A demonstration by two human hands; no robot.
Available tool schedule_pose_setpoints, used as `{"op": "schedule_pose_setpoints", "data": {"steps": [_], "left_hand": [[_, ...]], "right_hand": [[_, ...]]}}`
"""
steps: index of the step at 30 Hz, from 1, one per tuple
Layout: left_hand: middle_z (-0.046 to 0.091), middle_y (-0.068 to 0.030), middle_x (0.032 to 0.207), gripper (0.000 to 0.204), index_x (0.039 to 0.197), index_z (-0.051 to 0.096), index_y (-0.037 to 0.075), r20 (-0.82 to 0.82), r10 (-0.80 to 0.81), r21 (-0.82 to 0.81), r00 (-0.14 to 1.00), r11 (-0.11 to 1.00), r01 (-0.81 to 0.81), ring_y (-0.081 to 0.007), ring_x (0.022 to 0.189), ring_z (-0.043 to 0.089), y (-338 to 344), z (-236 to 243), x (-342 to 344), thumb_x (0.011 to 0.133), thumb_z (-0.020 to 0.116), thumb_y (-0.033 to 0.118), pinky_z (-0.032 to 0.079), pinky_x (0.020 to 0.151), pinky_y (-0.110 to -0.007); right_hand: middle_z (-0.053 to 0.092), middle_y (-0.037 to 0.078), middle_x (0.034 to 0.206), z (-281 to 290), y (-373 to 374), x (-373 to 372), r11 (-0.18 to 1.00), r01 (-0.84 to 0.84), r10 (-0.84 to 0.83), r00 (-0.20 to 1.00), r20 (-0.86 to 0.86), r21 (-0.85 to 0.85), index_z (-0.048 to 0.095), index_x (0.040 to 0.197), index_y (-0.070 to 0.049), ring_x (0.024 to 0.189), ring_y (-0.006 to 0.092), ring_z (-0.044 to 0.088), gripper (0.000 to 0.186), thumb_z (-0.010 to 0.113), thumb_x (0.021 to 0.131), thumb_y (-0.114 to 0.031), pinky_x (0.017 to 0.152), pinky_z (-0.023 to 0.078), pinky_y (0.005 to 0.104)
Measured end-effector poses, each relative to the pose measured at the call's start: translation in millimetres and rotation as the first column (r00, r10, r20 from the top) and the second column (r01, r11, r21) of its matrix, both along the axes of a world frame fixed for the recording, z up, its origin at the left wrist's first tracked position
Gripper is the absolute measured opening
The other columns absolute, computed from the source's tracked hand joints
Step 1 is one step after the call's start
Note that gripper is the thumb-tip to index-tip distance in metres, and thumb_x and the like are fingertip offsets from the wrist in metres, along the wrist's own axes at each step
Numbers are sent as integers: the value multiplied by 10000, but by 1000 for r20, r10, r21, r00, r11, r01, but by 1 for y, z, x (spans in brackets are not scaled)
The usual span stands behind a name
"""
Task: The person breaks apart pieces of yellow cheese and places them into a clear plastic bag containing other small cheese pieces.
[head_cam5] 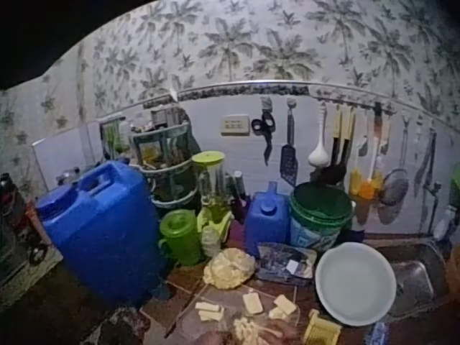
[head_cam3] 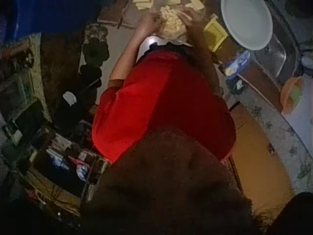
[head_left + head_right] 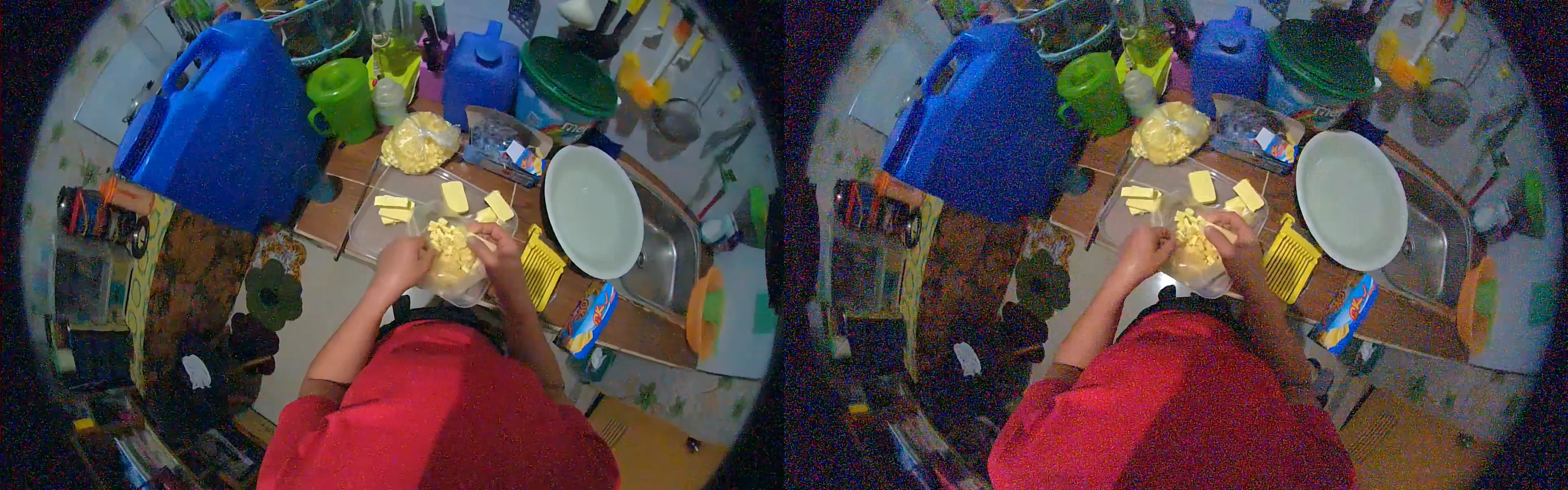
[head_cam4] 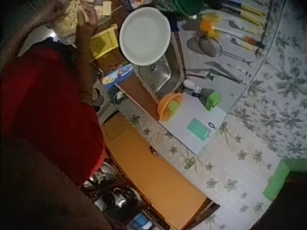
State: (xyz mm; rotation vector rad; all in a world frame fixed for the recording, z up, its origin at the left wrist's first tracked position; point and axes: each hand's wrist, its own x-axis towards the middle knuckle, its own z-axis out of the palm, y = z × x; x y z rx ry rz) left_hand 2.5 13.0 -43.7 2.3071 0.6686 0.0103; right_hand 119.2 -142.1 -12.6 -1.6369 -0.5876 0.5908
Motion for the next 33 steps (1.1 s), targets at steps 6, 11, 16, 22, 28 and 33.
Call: {"op": "schedule_pose_setpoints", "data": {"steps": [6,11,16,22,28,33], "left_hand": [[633,-159,740,321,885,648,74,-22,56,134,998,990,-52,-335,705,614,-2,14,-5,768,590,368,479,651,-423],[631,-163,761,337,879,643,68,78,79,81,994,993,-85,-336,726,612,-6,10,-1,801,556,384,474,657,-434],[618,-186,767,281,877,627,62,37,14,118,999,993,-18,-366,743,598,-2,-7,2,791,533,313,472,662,-465],[627,-178,798,283,873,624,59,-157,-17,221,988,974,52,-365,744,605,5,-8,-9,766,542,307,478,666,-463],[630,-185,812,349,927,636,62,-140,3,169,990,985,21,-348,752,612,2,36,-19,759,568,361,480,674,-452],[646,-134,800,348,996,636,72,98,104,-126,990,988,-91,-227,739,625,-4,44,-13,766,633,334,483,675,-347]], "right_hand": [[606,62,919,-2,-6,-6,999,9,-8,1000,21,-45,597,946,-21,884,146,546,212,611,788,-162,801,424,264],[616,71,920,11,-3,-19,943,-279,290,956,36,-183,594,959,-56,876,153,567,210,620,792,-182,801,441,281],[616,52,911,8,-6,-26,783,-605,605,795,-52,-145,599,956,-62,881,149,566,198,617,797,-178,812,437,282],[610,42,923,11,-10,-21,803,-582,572,813,-111,-127,596,975,-51,884,140,557,226,619,792,-181,815,431,279],[601,64,938,1,-2,-12,975,-187,189,982,5,-119,594,982,-55,868,158,561,224,620,801,-185,803,443,287],[596,57,928,7,2,-11,986,-166,167,966,-196,23,587,984,-47,821,134,563,236,650,780,-146,723,467,262]]}}
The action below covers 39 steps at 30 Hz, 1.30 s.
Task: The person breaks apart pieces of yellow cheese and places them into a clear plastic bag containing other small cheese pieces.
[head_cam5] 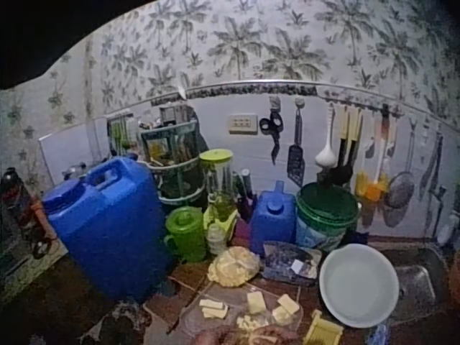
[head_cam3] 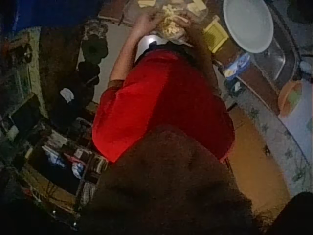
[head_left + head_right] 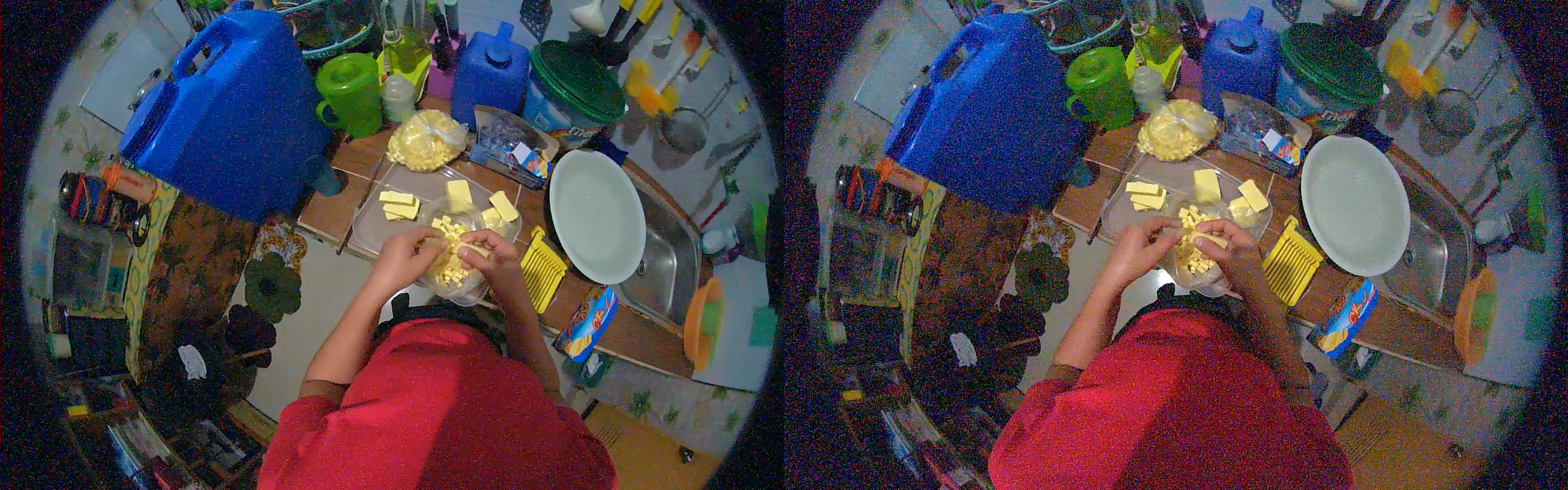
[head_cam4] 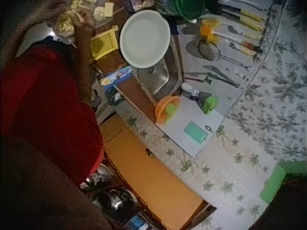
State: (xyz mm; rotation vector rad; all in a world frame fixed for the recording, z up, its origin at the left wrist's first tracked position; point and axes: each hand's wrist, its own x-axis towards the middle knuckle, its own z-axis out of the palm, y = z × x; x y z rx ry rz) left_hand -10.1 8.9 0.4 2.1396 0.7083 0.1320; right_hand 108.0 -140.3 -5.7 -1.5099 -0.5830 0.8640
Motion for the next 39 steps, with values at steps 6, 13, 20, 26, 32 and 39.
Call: {"op": "schedule_pose_setpoints", "data": {"steps": [6,13,20,26,32,39], "left_hand": [[631,-54,833,293,928,639,6,218,-98,-306,971,938,164,-114,787,557,-1,3,8,797,635,268,449,705,-276],[625,-36,837,287,943,626,-26,332,-60,-452,941,866,215,-83,755,545,-3,4,10,840,602,241,451,680,-239],[631,-40,840,277,955,627,-23,317,-70,-477,946,850,223,-79,766,549,-1,-17,13,871,554,231,453,676,-242],[626,-42,914,232,960,622,-6,331,64,-523,941,843,126,-105,822,554,-3,-30,15,861,546,190,448,721,-251],[634,-52,878,227,983,610,-11,338,106,-361,935,932,25,-92,793,554,1,-34,17,841,542,153,446,724,-239],[609,-27,830,259,966,618,2,324,176,-552,929,833,34,-79,760,536,-5,-28,17,829,614,222,436,672,-223]], "right_hand": [[598,54,883,2,0,0,997,30,-22,993,-117,73,587,938,-22,775,122,573,216,672,755,-101,676,478,245],[610,57,825,4,-1,1,987,67,-31,972,-232,149,580,934,-9,723,117,587,221,667,738,-62,664,491,237],[619,65,787,6,-1,2,988,92,-51,954,-294,127,569,936,7,677,111,591,220,659,752,-74,654,491,230],[604,79,883,6,0,1,985,133,-90,942,-323,112,567,978,2,725,128,586,220,619,774,-62,685,497,240],[576,96,1006,4,-1,2,982,158,-124,954,-274,107,572,987,9,839,139,572,216,600,779,-42,751,510,269],[591,83,977,-4,2,1,982,153,-127,968,-218,108,572,999,-1,826,128,572,250,627,757,-24,713,491,238]]}}
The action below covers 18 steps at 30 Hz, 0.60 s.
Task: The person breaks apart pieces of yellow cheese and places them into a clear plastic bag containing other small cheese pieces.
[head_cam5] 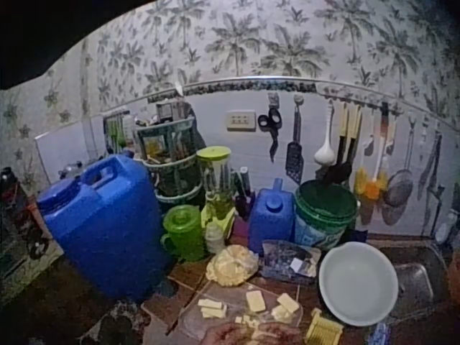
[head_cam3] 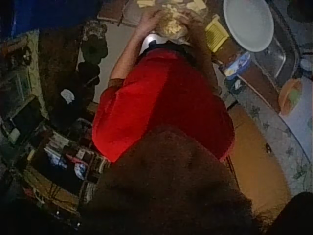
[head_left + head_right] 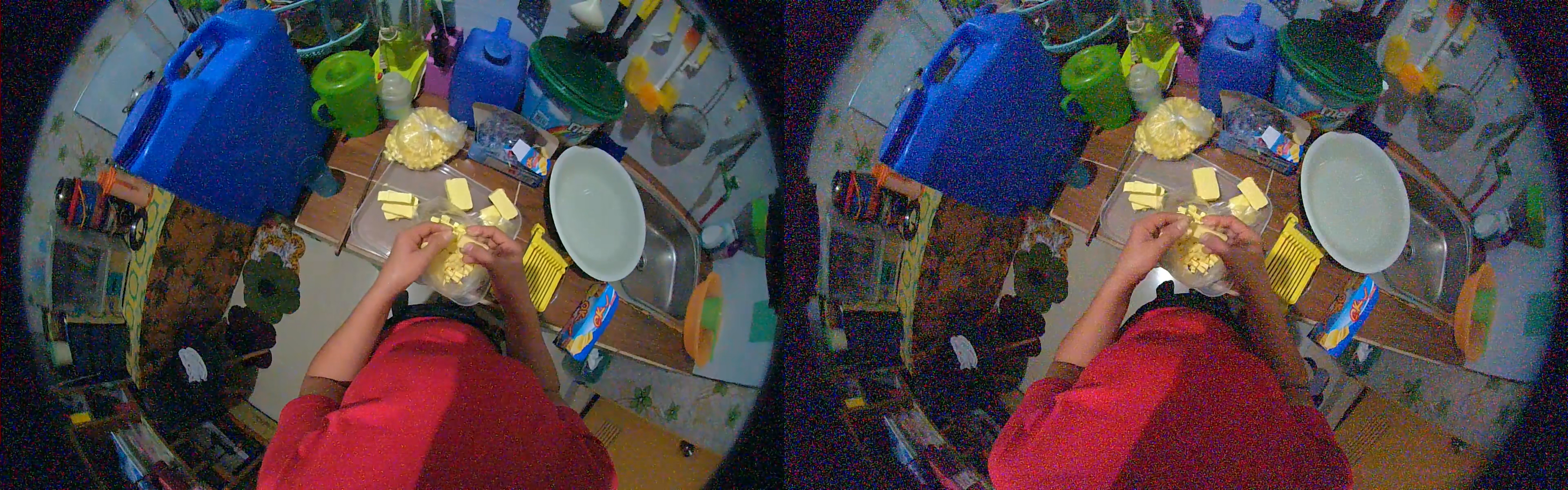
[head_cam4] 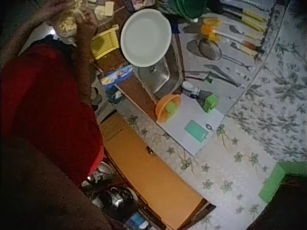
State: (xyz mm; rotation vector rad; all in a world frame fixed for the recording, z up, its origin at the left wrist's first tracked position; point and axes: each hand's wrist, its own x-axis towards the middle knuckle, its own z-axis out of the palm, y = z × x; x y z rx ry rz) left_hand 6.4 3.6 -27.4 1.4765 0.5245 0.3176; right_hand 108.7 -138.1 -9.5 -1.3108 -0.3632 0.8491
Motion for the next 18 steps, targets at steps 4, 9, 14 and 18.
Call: {"op": "schedule_pose_setpoints", "data": {"steps": [4,9,14,18], "left_hand": [[600,-12,802,224,941,624,16,25,-93,50,995,995,92,-74,737,530,-1,3,-2,813,634,199,436,661,-222],[617,-10,817,189,913,625,28,-14,-153,37,988,987,153,-78,745,544,0,8,-6,818,625,191,449,666,-227],[615,-9,833,218,950,628,27,2,-186,-93,983,978,185,-73,748,542,4,2,-6,841,595,214,450,663,-222],[614,-16,812,230,949,617,-11,8,-79,-97,997,992,80,-68,726,540,0,-3,-1,840,581,188,447,648,-219]], "right_hand": [[626,100,914,0,2,-2,998,3,-1,999,-37,63,562,1008,-18,781,149,609,293,645,729,24,676,520,263],[629,107,904,6,1,-3,998,-36,38,998,-49,46,553,1013,-27,768,154,612,312,657,722,24,678,524,261],[603,81,925,7,0,-2,995,-43,57,987,-149,92,530,1018,-12,771,122,594,289,633,749,-28,641,509,219],[598,75,926,4,0,0,999,-36,40,993,-107,38,535,1010,-11,775,117,587,276,633,754,-44,666,501,219]]}}
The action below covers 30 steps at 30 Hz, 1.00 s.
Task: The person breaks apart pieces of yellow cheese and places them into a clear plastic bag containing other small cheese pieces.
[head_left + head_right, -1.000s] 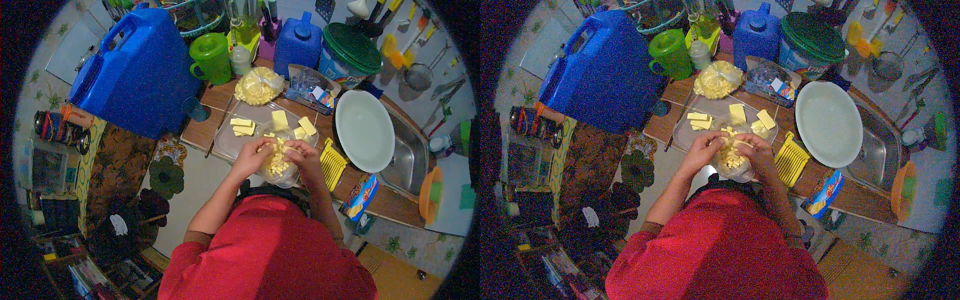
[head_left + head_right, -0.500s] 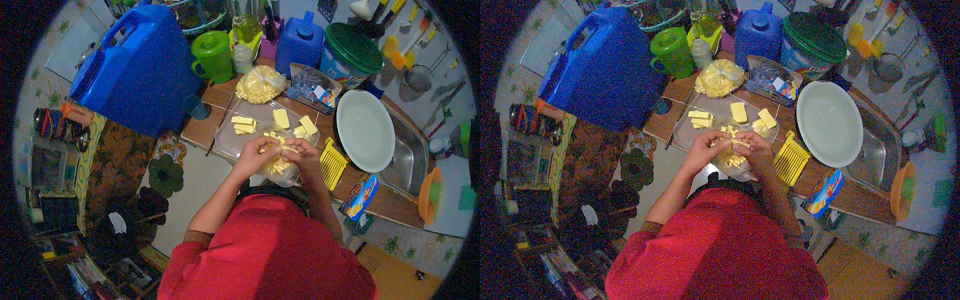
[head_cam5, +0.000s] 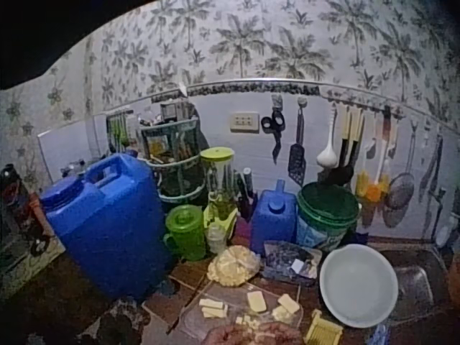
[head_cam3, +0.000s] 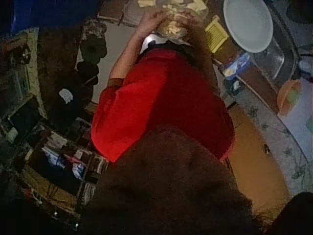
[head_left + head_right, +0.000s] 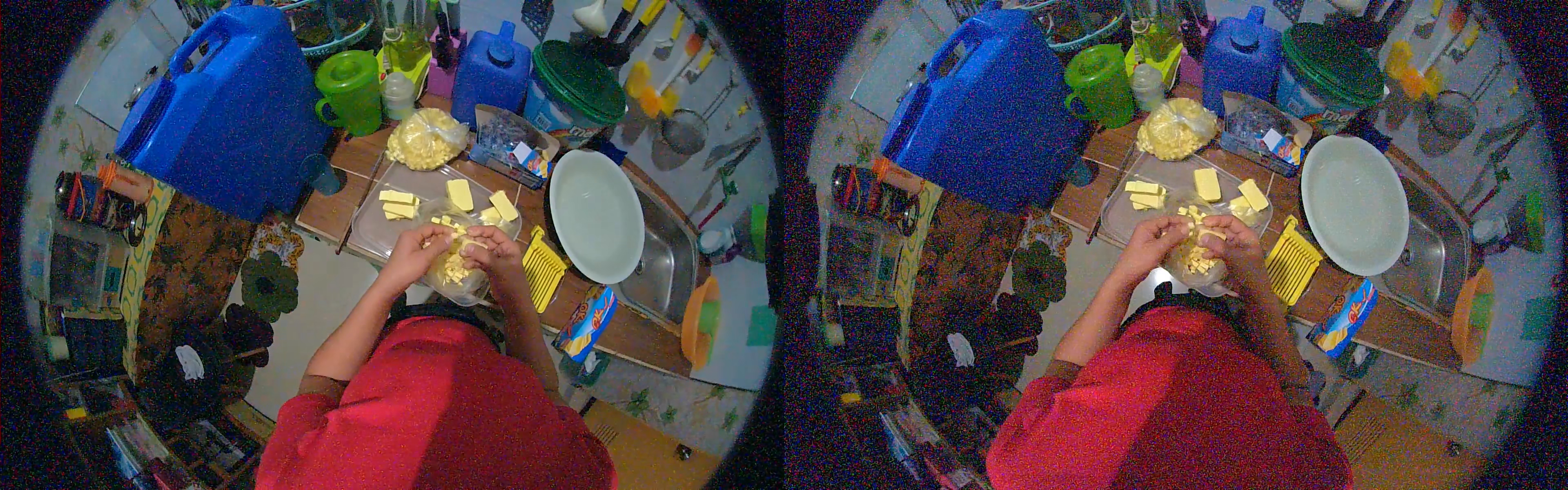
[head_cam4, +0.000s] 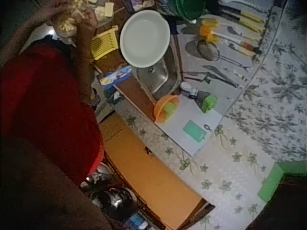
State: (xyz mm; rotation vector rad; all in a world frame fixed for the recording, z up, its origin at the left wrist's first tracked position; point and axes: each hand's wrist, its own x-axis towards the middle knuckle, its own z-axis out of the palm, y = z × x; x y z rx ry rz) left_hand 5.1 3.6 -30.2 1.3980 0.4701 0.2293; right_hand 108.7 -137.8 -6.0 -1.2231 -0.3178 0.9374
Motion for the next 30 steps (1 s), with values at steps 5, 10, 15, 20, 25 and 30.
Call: {"op": "schedule_pose_setpoints", "data": {"steps": [5,10,15,20,25,30], "left_hand": [[655,-93,868,309,1010,615,8,-26,23,346,999,938,-13,-167,752,608,7,-13,3,789,606,223,473,687,-285],[645,-165,849,361,1032,624,57,-463,-42,589,886,732,342,-272,768,627,14,-16,-5,775,589,309,487,715,-355],[641,-174,858,389,1010,632,74,-526,17,663,850,635,397,-324,788,623,16,5,-13,749,600,361,487,708,-409],[636,-176,870,302,967,635,72,-457,58,667,888,683,299,-319,813,622,22,-5,-11,772,579,295,487,715,-398],[645,-136,873,299,964,630,35,-278,-13,529,960,833,165,-223,791,618,16,-2,-12,800,593,282,478,718,-339],[633,-54,856,318,941,628,7,-142,-53,361,989,927,101,-119,800,553,12,12,-9,808,625,296,450,731,-276]], "right_hand": [[604,64,941,-13,3,0,1000,18,-17,997,82,-19,558,1030,-36,819,149,593,270,613,766,-49,699,505,270],[606,53,919,-10,3,-2,997,31,-19,985,174,-64,567,1023,-48,821,140,586,242,596,783,-56,719,493,267],[610,46,893,-20,0,1,995,27,-1,970,245,-100,583,1001,-57,809,128,579,220,593,782,-55,714,487,263],[601,32,874,-16,4,-2,983,23,33,952,303,-181,609,969,-49,782,108,557,200,615,770,-69,708,478,250],[601,37,882,-14,4,-3,965,17,68,946,316,-261,608,967,-33,789,105,555,200,624,768,-53,711,475,245],[612,71,914,-3,6,-9,997,-1,16,981,194,-76,568,1022,-18,810,131,573,291,663,749,-57,714,484,259]]}}
